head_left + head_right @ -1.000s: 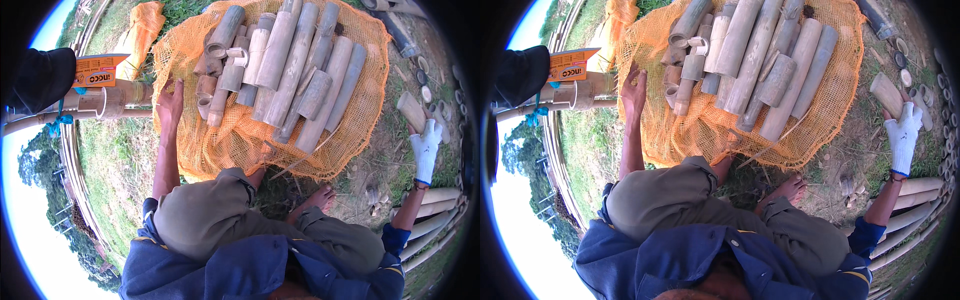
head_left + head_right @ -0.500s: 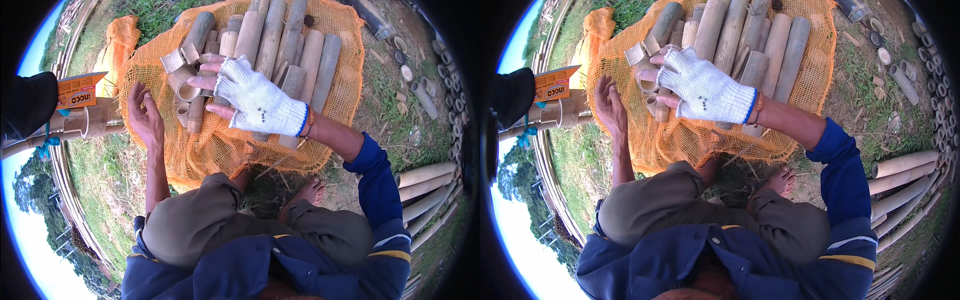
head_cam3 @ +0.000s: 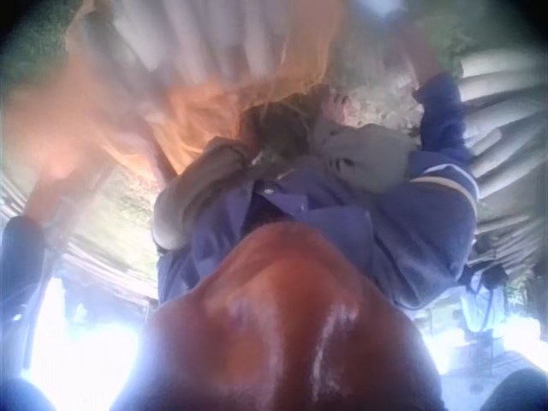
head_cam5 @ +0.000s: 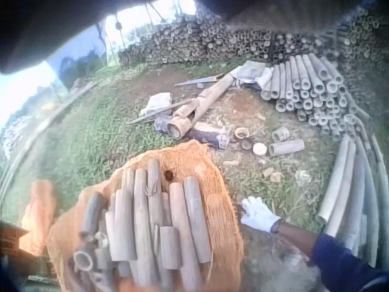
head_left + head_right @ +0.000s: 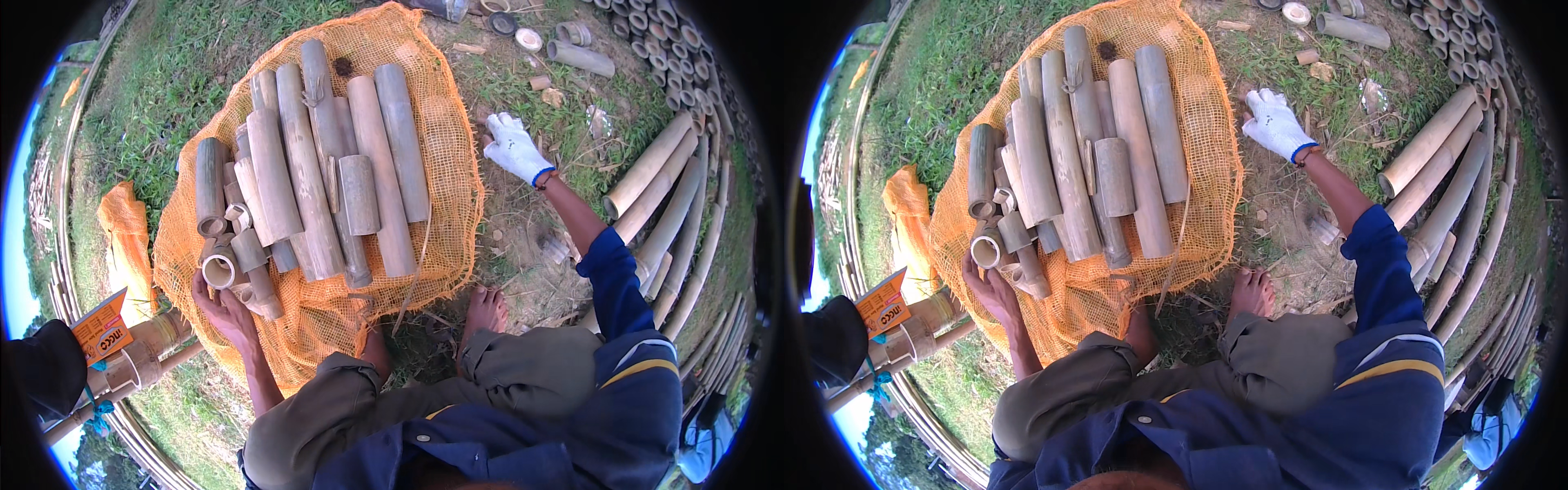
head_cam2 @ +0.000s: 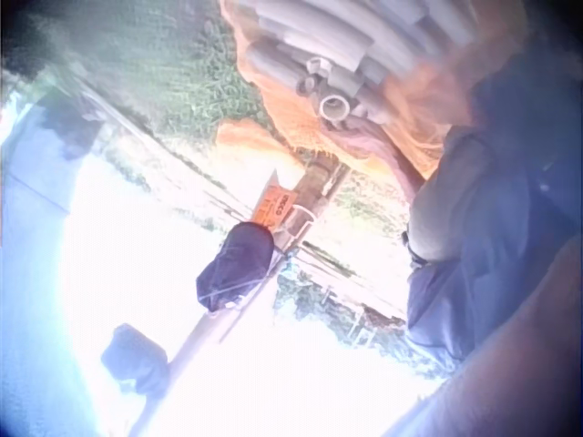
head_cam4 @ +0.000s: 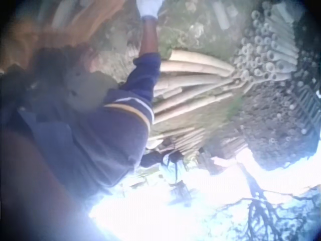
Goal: The person gathers short bamboo pieces from the ground and places them into an orange mesh bag. They repeat this process, filling the bag, lifting it, and then returning to gather more pieces.
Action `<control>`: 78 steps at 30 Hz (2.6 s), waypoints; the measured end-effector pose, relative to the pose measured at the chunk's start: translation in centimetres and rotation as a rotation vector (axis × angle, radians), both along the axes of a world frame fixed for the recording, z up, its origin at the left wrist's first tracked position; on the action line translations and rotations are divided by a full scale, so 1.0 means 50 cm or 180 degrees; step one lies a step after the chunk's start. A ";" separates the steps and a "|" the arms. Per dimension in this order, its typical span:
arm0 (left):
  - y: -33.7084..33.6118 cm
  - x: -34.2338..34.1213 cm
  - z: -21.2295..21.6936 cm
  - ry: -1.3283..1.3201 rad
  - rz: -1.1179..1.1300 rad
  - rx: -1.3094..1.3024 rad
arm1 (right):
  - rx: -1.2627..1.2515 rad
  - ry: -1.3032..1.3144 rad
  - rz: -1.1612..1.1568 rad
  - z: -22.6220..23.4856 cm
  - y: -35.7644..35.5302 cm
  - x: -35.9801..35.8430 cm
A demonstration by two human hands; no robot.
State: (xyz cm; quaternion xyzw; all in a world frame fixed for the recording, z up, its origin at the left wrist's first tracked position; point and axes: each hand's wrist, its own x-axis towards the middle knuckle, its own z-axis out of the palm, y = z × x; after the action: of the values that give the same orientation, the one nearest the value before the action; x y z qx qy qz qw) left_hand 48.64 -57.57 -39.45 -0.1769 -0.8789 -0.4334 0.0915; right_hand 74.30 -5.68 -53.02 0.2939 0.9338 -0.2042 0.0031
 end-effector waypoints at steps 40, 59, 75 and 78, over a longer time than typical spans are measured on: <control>-0.095 0.191 -0.025 -0.0748 -0.0976 -0.1454 | 0.0511 0.0918 0.0950 0.233 0.076 -0.181; -0.030 0.158 -0.001 -0.2412 -0.0780 0.0324 | -0.1774 -0.0547 0.4507 0.140 -0.555 0.085; 0.006 0.123 0.013 -0.0461 -0.0796 -0.1325 | -0.2287 -0.0367 0.3343 0.060 -0.516 0.078; -0.013 0.125 0.024 -0.1509 -0.1041 -0.1155 | -0.3040 -0.0843 0.3625 0.152 -0.490 0.027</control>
State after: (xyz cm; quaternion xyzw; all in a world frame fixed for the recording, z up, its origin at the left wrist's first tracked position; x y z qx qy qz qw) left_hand 54.87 -58.21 -38.26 -0.2233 -0.8986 -0.3079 -0.2190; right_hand 75.64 -30.19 -45.40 -0.2454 0.7431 -0.5166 0.3474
